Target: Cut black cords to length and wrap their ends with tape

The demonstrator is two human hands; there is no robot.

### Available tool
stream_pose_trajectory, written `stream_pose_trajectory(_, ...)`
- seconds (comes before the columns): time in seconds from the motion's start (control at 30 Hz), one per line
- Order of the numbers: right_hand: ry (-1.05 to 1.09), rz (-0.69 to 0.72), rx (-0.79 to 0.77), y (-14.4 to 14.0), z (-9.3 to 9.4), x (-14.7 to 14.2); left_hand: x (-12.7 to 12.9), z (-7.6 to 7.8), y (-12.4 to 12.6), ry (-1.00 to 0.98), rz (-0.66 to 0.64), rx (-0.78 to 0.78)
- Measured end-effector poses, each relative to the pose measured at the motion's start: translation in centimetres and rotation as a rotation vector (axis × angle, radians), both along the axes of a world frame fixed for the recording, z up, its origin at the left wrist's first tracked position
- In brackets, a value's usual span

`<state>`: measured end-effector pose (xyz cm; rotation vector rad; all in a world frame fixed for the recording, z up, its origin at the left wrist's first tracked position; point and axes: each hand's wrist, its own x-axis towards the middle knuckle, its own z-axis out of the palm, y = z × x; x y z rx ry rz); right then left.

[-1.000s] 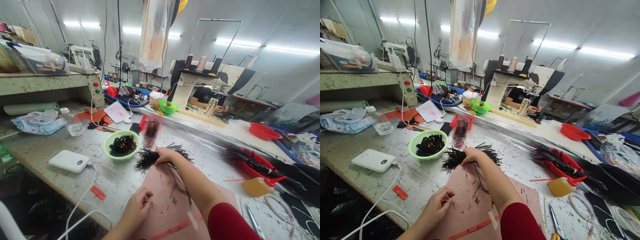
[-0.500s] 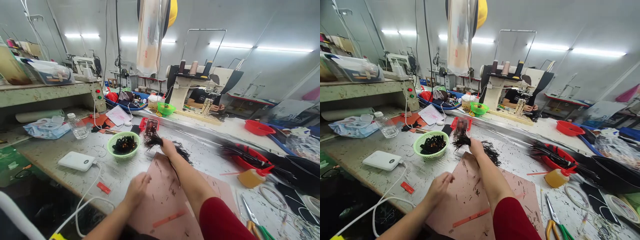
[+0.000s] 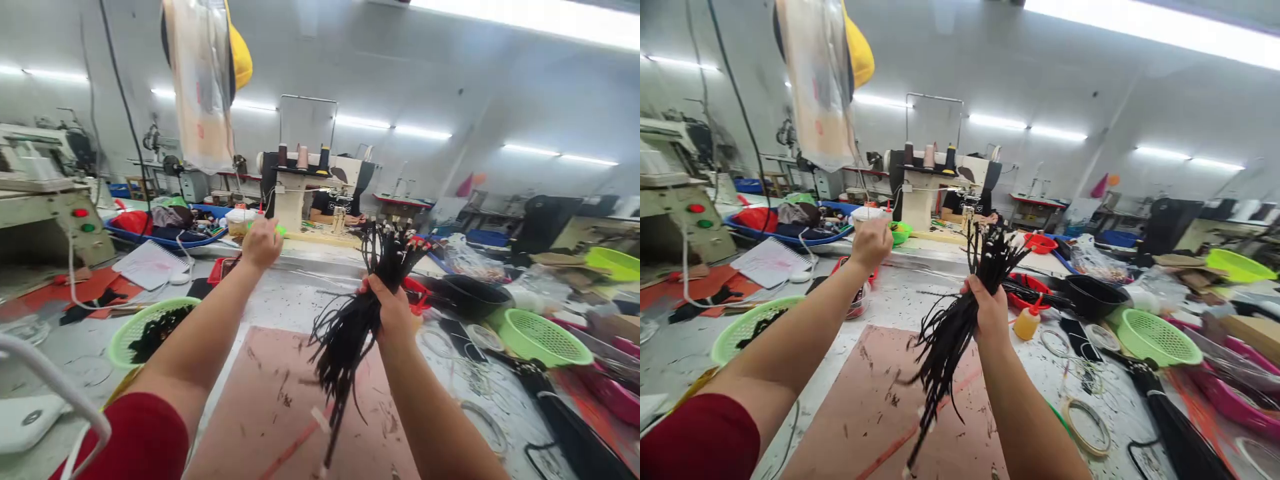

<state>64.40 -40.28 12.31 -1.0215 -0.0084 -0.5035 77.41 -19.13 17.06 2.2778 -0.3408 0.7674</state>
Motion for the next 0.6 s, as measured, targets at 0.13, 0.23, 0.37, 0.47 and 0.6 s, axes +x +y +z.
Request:
stream_pose_trajectory(0.13,0.046,0.113,0.115,-0.9,-1.8,-2.8,-0.4,-5.1,-0.8,0.236,-0.047,-0.019)
stream_pose_trajectory(0.23,0.199,0.244,0.131,-0.2,-4.0,-3.6,-4.0,-7.9,-2.2,0.440,-0.232,-0.039)
stream_pose_trajectory(0.37,0.283,0.423,0.013,1.8,-5.8,-4.6,-10.6,-9.3,-5.3,0.641,-0.669,-0.046)
stream_pose_trajectory(0.47,0.189,0.416,-0.144,2.7,-5.9,-5.8,-14.5,-9.2,-6.6,0.704,-0.806,-0.187)
stream_pose_trajectory(0.6,0.032,0.274,-0.481,2.5,-5.6,-7.4,-17.6,-8.5,-7.5,0.879,-0.734,-0.591)
